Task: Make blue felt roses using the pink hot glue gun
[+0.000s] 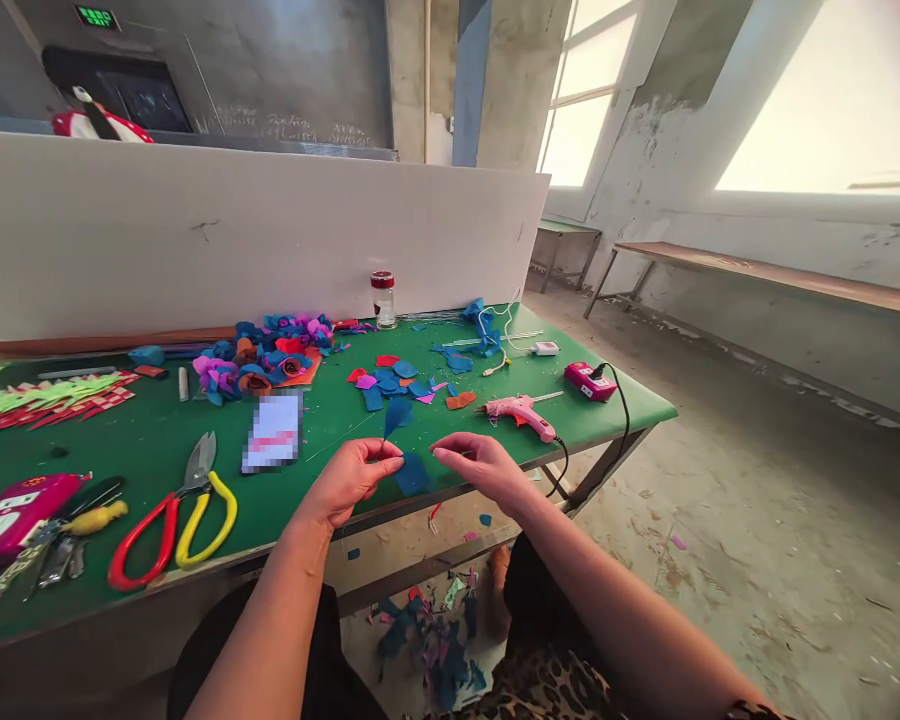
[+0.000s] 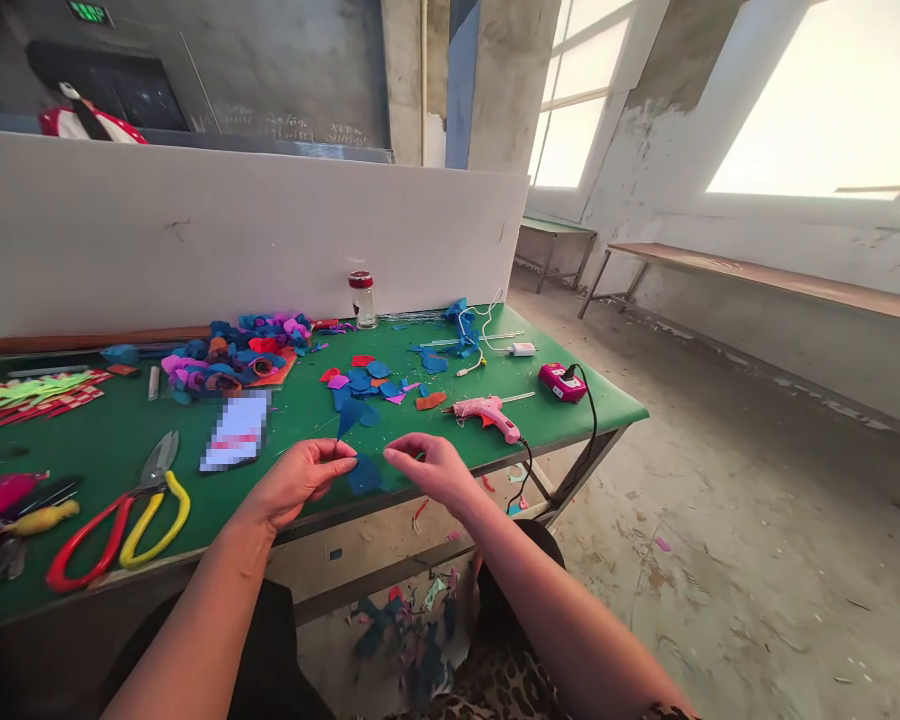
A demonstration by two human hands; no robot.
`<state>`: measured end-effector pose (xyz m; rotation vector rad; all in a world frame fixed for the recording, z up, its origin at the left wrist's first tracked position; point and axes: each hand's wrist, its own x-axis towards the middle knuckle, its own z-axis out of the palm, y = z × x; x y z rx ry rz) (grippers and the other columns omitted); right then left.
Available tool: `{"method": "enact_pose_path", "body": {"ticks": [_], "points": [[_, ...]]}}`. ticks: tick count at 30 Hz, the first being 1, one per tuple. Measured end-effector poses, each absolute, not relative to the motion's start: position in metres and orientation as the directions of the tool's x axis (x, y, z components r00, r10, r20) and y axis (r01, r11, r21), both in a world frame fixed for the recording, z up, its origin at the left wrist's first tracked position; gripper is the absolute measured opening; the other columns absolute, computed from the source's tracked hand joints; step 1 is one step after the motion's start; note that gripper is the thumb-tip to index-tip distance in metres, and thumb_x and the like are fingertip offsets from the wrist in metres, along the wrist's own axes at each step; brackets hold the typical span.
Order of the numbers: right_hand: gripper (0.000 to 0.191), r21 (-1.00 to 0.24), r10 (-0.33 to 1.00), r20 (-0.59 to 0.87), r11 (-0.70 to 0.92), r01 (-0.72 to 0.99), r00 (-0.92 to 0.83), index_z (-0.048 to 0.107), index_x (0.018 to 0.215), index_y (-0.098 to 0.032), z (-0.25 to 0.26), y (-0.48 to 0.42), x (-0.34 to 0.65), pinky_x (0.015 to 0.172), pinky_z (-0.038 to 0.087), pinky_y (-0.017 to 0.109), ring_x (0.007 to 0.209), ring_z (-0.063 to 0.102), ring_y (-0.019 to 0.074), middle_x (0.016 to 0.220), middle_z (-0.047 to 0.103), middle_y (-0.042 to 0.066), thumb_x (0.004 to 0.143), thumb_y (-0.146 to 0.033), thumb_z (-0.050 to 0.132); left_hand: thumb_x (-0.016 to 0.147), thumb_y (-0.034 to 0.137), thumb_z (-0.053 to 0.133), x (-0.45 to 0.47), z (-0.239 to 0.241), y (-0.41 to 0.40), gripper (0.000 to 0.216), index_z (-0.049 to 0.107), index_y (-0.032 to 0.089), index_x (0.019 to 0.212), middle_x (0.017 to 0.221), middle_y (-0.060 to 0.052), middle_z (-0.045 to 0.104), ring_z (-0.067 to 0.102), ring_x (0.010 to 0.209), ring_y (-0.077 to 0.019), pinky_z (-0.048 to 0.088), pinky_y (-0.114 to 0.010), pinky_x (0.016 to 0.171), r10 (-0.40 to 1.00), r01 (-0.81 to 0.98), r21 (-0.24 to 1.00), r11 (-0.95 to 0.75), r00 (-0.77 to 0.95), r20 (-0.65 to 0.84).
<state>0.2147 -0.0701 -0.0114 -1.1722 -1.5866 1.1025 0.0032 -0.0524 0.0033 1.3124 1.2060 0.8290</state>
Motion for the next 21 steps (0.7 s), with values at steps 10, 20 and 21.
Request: {"method": "enact_pose_path", "body": {"ticks": [10,20,21], "points": [[0.017,-0.98,0.993,-0.003,0.02,0.197,-0.116,0.068,0.064,-0.016,-0.016,-0.064,0.189,0.048,0.024,0.022,0.049,0.037,0.0087,0.05,0.048,-0.005,0.068,-0.031,0.06,0.063,0.048,0.074,0.009,0.006,-0.058,0.038,0.063,0.015,0.079,0.061,0.004,0.054,0.025,0.041,-0.004,0.015,-0.021,0.039,0.972,0.192,0.981,0.04,0.22,-0.083],[0.019,-0.993,0.981,0.093,0.105,-0.062,0.172,0.067,0.06,-0.017,0.018,-0.059,0.215,0.061,0.035,0.026,0.063,0.046,0.0141,0.059,0.055,-0.001,0.064,-0.036,0.065,0.083,0.046,0.059,0.011,0.006,-0.063,0.029,0.061,0.017,0.086,0.07,0.001,0.057,0.033,0.048,-0.0064,0.027,-0.02,0.045,0.976,-0.025,0.99,-0.138,0.167,0.141],[0.02,-0.99,0.976,0.107,0.123,-0.073,0.192,0.066,0.058,-0.017,0.021,-0.059,0.215,0.06,0.035,0.026,0.062,0.046,0.0139,0.058,0.054,-0.001,0.064,-0.036,0.065,0.081,0.046,0.061,0.012,0.006,-0.064,0.029,0.062,0.017,0.085,0.071,0.0,0.058,0.037,0.051,-0.0077,0.03,-0.02,0.046,0.978,-0.041,0.989,-0.144,0.146,0.149]]}}
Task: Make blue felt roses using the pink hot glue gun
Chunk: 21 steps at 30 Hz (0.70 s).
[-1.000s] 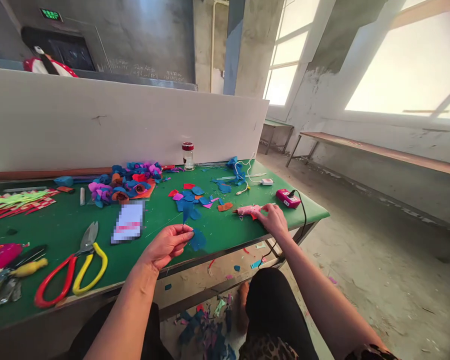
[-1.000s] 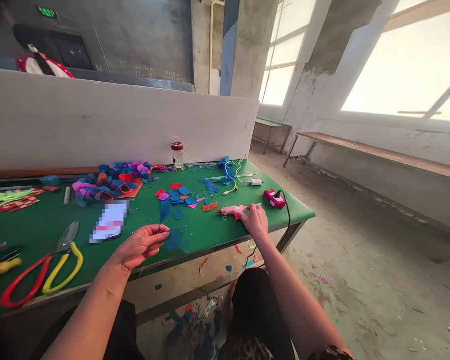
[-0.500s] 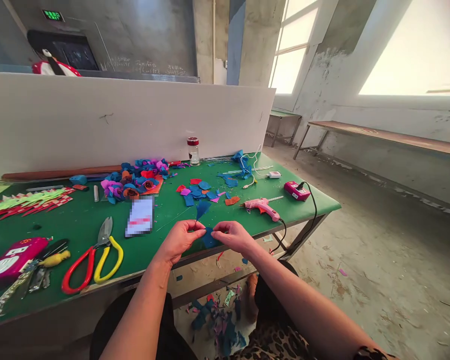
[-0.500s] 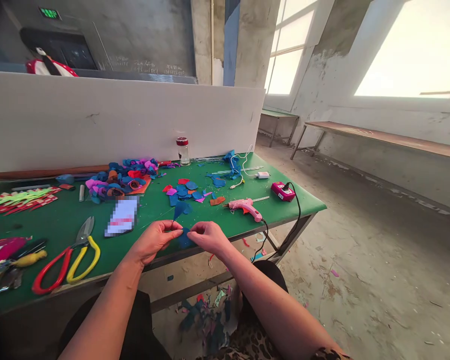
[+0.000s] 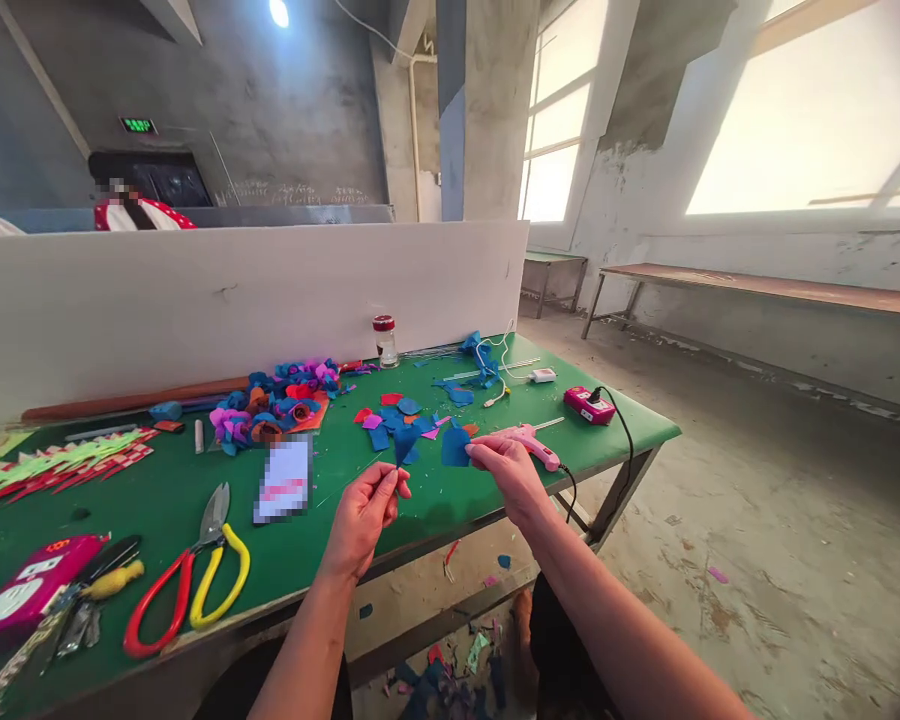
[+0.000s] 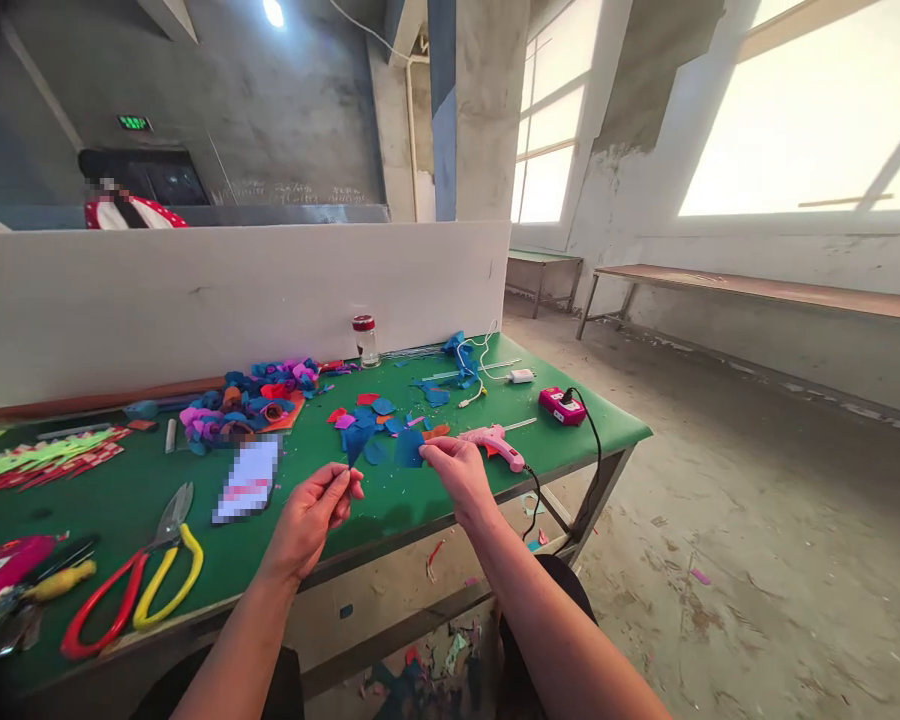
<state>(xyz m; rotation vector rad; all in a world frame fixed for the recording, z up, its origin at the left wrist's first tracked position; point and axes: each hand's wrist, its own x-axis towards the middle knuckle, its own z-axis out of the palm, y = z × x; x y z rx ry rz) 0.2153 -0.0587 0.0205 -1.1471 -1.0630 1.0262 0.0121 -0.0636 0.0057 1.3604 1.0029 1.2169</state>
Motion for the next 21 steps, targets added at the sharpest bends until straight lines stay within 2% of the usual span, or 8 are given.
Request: {"method": "enact_pose_path", "body": {"ticks": [3,6,8,12,16,21], "points": [[0.023,-0.982,0.962,0.138,0.164,-0.093,0.236,0.064,0.054,-0.018,0.026,-0.058,0.212,0.058,0.034,0.026,0.059,0.043,0.0135,0.054,0.051,-0.001,0.065,-0.038,0.064,0.077,0.047,0.064,0.016,0.005,-0.064,0.029,0.065,0.018,0.082,0.079,-0.004,0.063,0.052,0.068,-0.0142,0.044,-0.025,0.062,0.981,-0.069,0.981,-0.182,0.051,0.186],[0.023,-0.974,0.945,0.164,0.201,-0.108,0.282,0.068,0.059,-0.018,0.03,-0.059,0.206,0.055,0.034,0.026,0.059,0.045,0.0147,0.056,0.054,0.0,0.065,-0.04,0.065,0.079,0.047,0.063,0.016,0.004,-0.065,0.027,0.065,0.021,0.075,0.083,-0.004,0.063,0.052,0.076,-0.0163,0.045,-0.027,0.073,0.96,0.0,0.96,-0.28,-0.021,0.28],[0.023,-0.967,0.935,0.19,0.231,-0.106,0.301,0.071,0.065,-0.018,0.033,-0.061,0.202,0.055,0.035,0.027,0.059,0.047,0.0156,0.059,0.059,0.001,0.065,-0.04,0.066,0.082,0.047,0.061,0.015,0.002,-0.067,0.028,0.063,0.022,0.069,0.078,-0.002,0.058,0.049,0.072,-0.0153,0.043,-0.026,0.07,0.941,0.053,0.94,-0.336,-0.023,0.338],[0.022,-0.949,0.919,0.277,0.307,-0.068,0.282,0.073,0.067,-0.018,0.038,-0.068,0.198,0.058,0.037,0.028,0.062,0.051,0.0168,0.063,0.063,0.002,0.069,-0.039,0.065,0.082,0.048,0.06,0.015,-0.001,-0.071,0.027,0.067,0.024,0.075,0.071,-0.001,0.05,0.042,0.064,-0.0143,0.038,-0.025,0.059,0.924,0.147,0.917,-0.37,-0.042,0.379],[0.024,-0.948,0.921,0.282,0.31,-0.068,0.269,0.073,0.067,-0.018,0.041,-0.073,0.198,0.059,0.039,0.029,0.066,0.053,0.0193,0.066,0.064,0.004,0.07,-0.041,0.065,0.082,0.046,0.06,0.019,0.002,-0.074,0.023,0.068,0.025,0.076,0.073,-0.001,0.05,0.041,0.059,-0.0136,0.035,-0.026,0.052,0.922,0.182,0.906,-0.381,0.006,0.387],[0.022,-0.95,0.926,0.27,0.3,-0.08,0.264,0.072,0.067,-0.019,0.043,-0.077,0.197,0.061,0.04,0.029,0.074,0.055,0.0222,0.062,0.061,0.004,0.069,-0.039,0.065,0.083,0.043,0.06,0.023,0.005,-0.076,0.02,0.068,0.026,0.076,0.071,0.0,0.05,0.044,0.056,-0.0133,0.038,-0.027,0.052,0.92,0.165,0.905,-0.391,0.036,0.391]]}}
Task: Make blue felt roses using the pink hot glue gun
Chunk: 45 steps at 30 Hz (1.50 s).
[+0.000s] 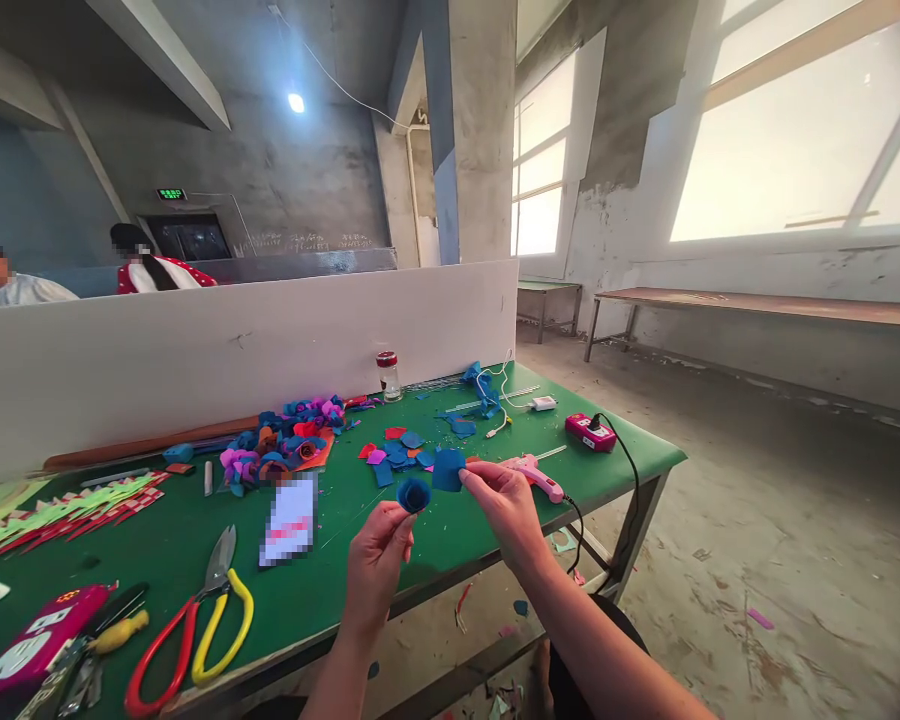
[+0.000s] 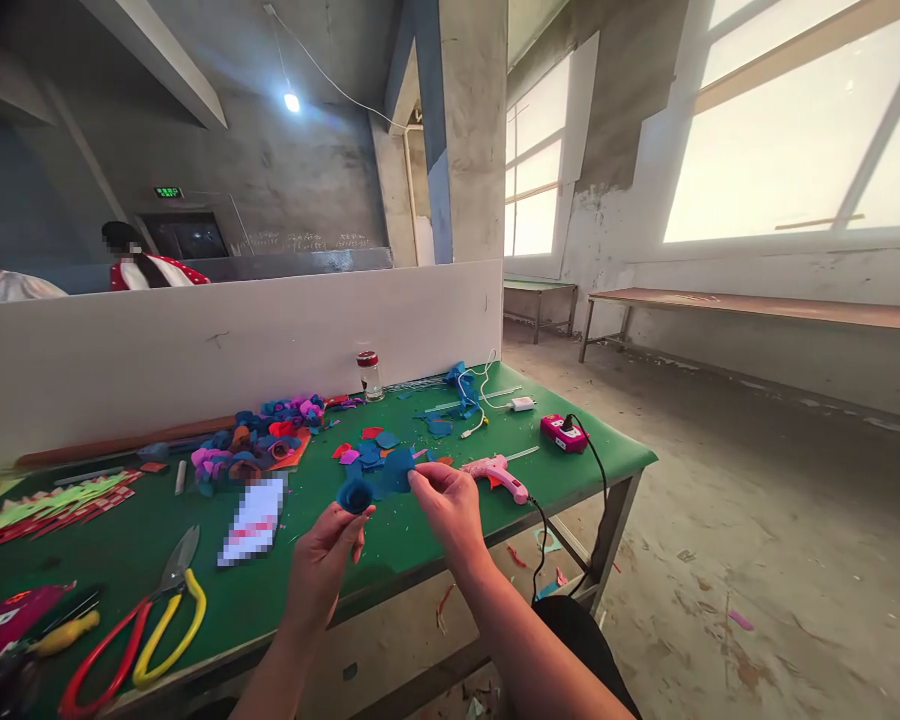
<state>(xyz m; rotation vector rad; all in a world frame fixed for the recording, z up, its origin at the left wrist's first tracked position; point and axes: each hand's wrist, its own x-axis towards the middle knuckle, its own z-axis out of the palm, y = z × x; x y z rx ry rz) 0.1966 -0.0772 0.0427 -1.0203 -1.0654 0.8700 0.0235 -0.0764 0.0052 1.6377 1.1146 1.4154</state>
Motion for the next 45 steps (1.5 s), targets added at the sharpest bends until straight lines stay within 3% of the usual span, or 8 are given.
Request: {"method": "enact_pose_path", "body": {"ticks": [7,12,17,22,33,45], "points": [[0.023,-0.936,0.908,0.321,0.347,-0.056,0.271,0.072,0.07,-0.016,0.032,-0.074,0.193,0.06,0.038,0.027,0.066,0.052,0.0175,0.063,0.061,0.002,0.074,-0.036,0.062,0.084,0.038,0.061,0.026,0.001,-0.077,0.024,0.064,0.021,0.067,0.068,0.0,0.052,0.047,0.057,-0.0124,0.041,-0.025,0.056,0.908,0.136,0.898,-0.419,0.048,0.417],[0.026,-0.946,0.911,0.307,0.325,-0.019,0.275,0.072,0.067,-0.014,0.027,-0.07,0.188,0.054,0.032,0.025,0.056,0.042,0.0129,0.057,0.056,0.0,0.073,-0.037,0.061,0.085,0.033,0.061,0.031,-0.002,-0.076,0.027,0.062,0.018,0.062,0.063,0.002,0.051,0.05,0.056,-0.0105,0.046,-0.026,0.068,0.897,0.022,0.899,-0.437,0.076,0.435],[0.026,-0.958,0.93,0.265,0.284,-0.038,0.256,0.069,0.061,-0.014,0.026,-0.068,0.184,0.053,0.029,0.025,0.054,0.038,0.0118,0.053,0.05,-0.002,0.07,-0.038,0.062,0.085,0.032,0.061,0.032,-0.005,-0.074,0.017,0.067,0.018,0.077,0.065,0.003,0.051,0.048,0.05,-0.0088,0.042,-0.023,0.054,0.919,-0.04,0.925,-0.377,0.105,0.379],[0.025,-0.958,0.932,0.265,0.285,-0.044,0.248,0.067,0.06,-0.015,0.024,-0.067,0.183,0.054,0.03,0.025,0.056,0.037,0.0117,0.054,0.049,-0.002,0.071,-0.037,0.062,0.085,0.032,0.062,0.032,-0.003,-0.075,0.016,0.069,0.018,0.082,0.065,0.004,0.05,0.048,0.05,-0.0085,0.043,-0.023,0.054,0.925,-0.049,0.93,-0.364,0.1,0.368],[0.023,-0.952,0.931,0.282,0.302,-0.056,0.232,0.068,0.064,-0.014,0.028,-0.07,0.18,0.053,0.028,0.024,0.055,0.036,0.0113,0.054,0.046,-0.003,0.073,-0.034,0.06,0.081,0.033,0.065,0.033,-0.004,-0.074,0.018,0.069,0.017,0.072,0.063,0.002,0.053,0.051,0.053,-0.0103,0.046,-0.024,0.055,0.919,-0.055,0.921,-0.385,0.068,0.388],[0.022,-0.951,0.929,0.303,0.309,0.008,0.213,0.068,0.062,-0.014,0.028,-0.064,0.175,0.051,0.031,0.023,0.052,0.039,0.0106,0.052,0.047,-0.003,0.072,-0.031,0.058,0.081,0.032,0.066,0.037,-0.004,-0.076,0.017,0.072,0.017,0.076,0.062,0.002,0.05,0.047,0.056,-0.0104,0.046,-0.022,0.049,0.948,-0.124,0.949,-0.289,0.103,0.302]]}}
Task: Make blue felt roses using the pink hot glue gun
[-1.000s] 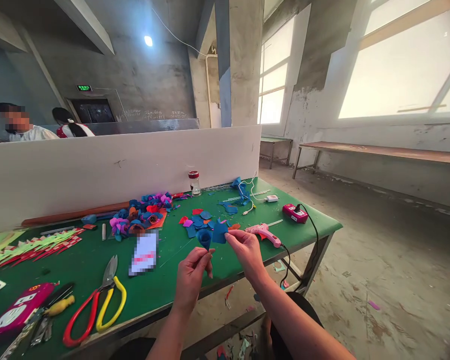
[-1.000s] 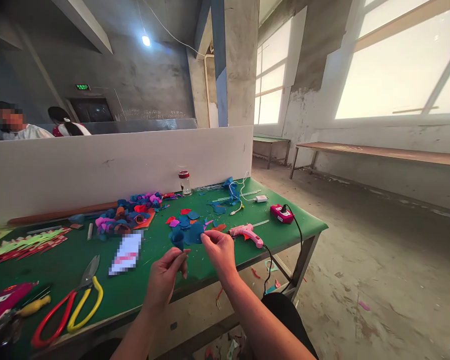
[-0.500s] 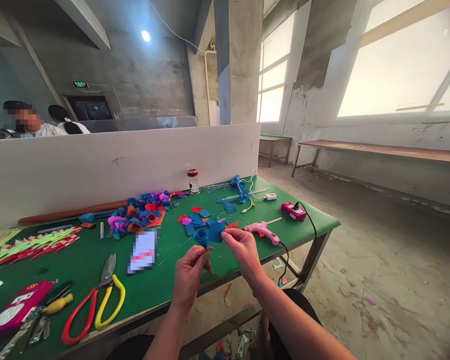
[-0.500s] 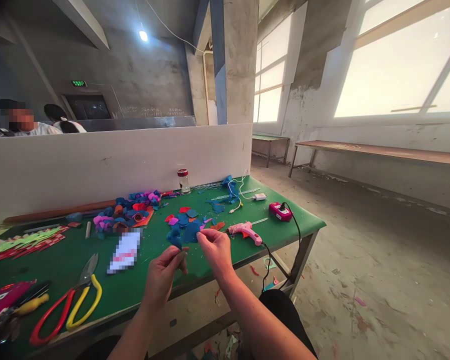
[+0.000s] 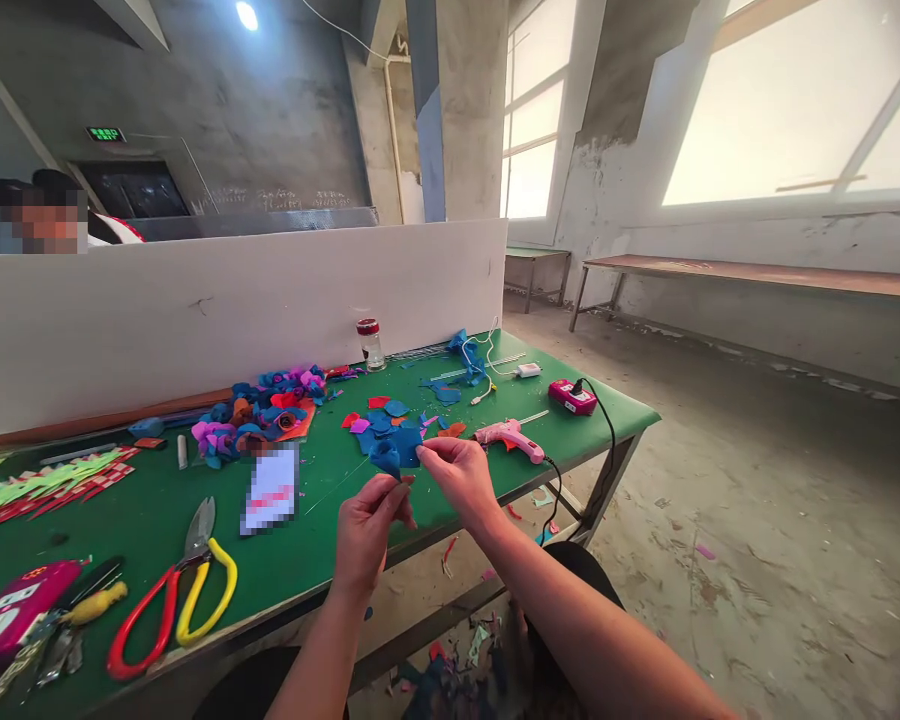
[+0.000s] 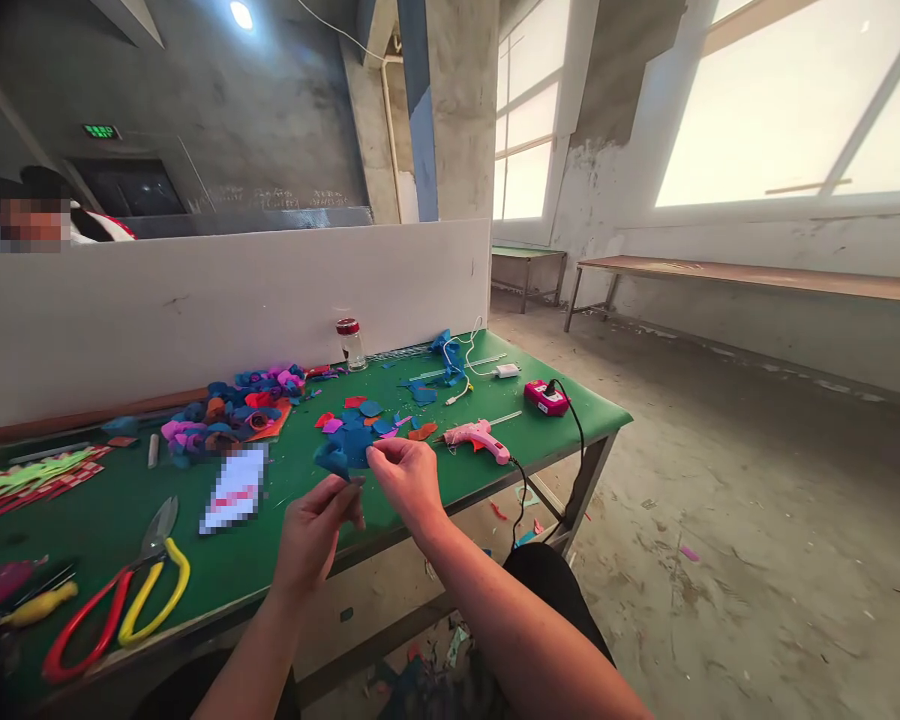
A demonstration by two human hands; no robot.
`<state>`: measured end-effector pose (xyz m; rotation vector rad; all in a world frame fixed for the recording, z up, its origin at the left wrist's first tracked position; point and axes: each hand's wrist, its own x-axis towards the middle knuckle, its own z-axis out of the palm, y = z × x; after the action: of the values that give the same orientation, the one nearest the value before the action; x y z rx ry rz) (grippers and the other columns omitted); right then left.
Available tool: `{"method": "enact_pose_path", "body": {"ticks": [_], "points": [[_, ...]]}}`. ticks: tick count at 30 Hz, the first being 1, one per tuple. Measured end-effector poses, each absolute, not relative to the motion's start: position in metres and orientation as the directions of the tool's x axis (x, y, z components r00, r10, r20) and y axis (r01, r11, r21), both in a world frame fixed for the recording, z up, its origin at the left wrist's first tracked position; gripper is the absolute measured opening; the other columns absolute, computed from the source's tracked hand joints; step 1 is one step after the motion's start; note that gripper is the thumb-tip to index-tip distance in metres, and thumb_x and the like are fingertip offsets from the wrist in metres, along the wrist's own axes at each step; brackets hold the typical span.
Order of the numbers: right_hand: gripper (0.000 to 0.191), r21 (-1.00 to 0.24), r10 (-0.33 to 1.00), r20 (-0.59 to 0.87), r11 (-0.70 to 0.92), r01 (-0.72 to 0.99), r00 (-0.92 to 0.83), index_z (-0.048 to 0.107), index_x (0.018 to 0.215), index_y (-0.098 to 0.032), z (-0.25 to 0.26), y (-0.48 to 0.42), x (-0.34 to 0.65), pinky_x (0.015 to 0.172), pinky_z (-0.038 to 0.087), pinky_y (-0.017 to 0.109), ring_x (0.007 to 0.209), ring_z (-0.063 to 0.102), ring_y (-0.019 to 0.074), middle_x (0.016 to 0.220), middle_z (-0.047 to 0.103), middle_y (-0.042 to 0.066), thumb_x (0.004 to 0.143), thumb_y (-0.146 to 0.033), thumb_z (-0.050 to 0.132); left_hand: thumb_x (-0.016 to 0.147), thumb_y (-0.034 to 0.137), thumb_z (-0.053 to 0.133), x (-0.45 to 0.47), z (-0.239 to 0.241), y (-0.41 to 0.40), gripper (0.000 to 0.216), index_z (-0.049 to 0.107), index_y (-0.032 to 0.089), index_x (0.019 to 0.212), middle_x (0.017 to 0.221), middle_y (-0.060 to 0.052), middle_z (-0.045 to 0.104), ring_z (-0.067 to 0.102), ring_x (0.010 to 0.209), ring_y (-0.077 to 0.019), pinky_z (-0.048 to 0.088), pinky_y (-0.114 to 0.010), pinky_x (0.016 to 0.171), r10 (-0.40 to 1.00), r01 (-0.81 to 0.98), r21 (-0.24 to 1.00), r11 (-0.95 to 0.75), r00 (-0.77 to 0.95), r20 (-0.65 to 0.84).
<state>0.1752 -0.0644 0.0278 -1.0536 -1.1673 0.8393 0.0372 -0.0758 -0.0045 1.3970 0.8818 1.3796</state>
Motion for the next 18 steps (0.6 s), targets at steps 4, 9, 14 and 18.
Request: {"method": "enact_pose_path", "body": {"ticks": [4,9,14,18], "points": [[0.021,-0.957,0.941,0.287,0.288,0.018,0.181,0.068,0.062,-0.015,0.0298,-0.064,0.1757,0.05,0.031,0.022,0.051,0.04,0.0104,0.051,0.047,-0.004,0.071,-0.031,0.058,0.081,0.032,0.066,0.0367,-0.0078,-0.0742,0.016,0.073,0.017,0.083,0.063,0.003,0.05,0.048,0.054,-0.0099,0.047,-0.023,0.048,0.949,-0.115,0.954,-0.276,0.127,0.29],[0.021,-0.963,0.951,0.269,0.266,0.043,0.153,0.066,0.063,-0.015,0.0324,-0.0644,0.1772,0.051,0.033,0.022,0.052,0.043,0.0107,0.052,0.05,-0.003,0.071,-0.031,0.057,0.081,0.033,0.066,0.0358,-0.0117,-0.072,0.018,0.073,0.017,0.084,0.066,0.002,0.053,0.051,0.053,-0.0099,0.049,-0.023,0.048,0.947,-0.101,0.953,-0.284,0.129,0.296],[0.022,-0.966,0.956,0.26,0.257,0.034,0.135,0.067,0.065,-0.015,0.0323,-0.065,0.1773,0.053,0.036,0.022,0.054,0.047,0.0116,0.054,0.054,-0.002,0.073,-0.032,0.055,0.079,0.033,0.067,0.0368,-0.0113,-0.0722,0.016,0.072,0.017,0.082,0.065,0.002,0.053,0.051,0.05,-0.0094,0.049,-0.024,0.045,0.947,-0.098,0.955,-0.281,0.135,0.292],[0.021,-0.965,0.957,0.261,0.26,0.026,0.123,0.067,0.066,-0.015,0.03,-0.0645,0.177,0.055,0.038,0.022,0.055,0.048,0.0119,0.055,0.055,-0.002,0.073,-0.031,0.056,0.079,0.033,0.067,0.0377,-0.0124,-0.072,0.017,0.072,0.017,0.081,0.065,0.002,0.052,0.051,0.051,-0.0095,0.049,-0.023,0.044,0.948,-0.106,0.954,-0.282,0.123,0.294]]}}
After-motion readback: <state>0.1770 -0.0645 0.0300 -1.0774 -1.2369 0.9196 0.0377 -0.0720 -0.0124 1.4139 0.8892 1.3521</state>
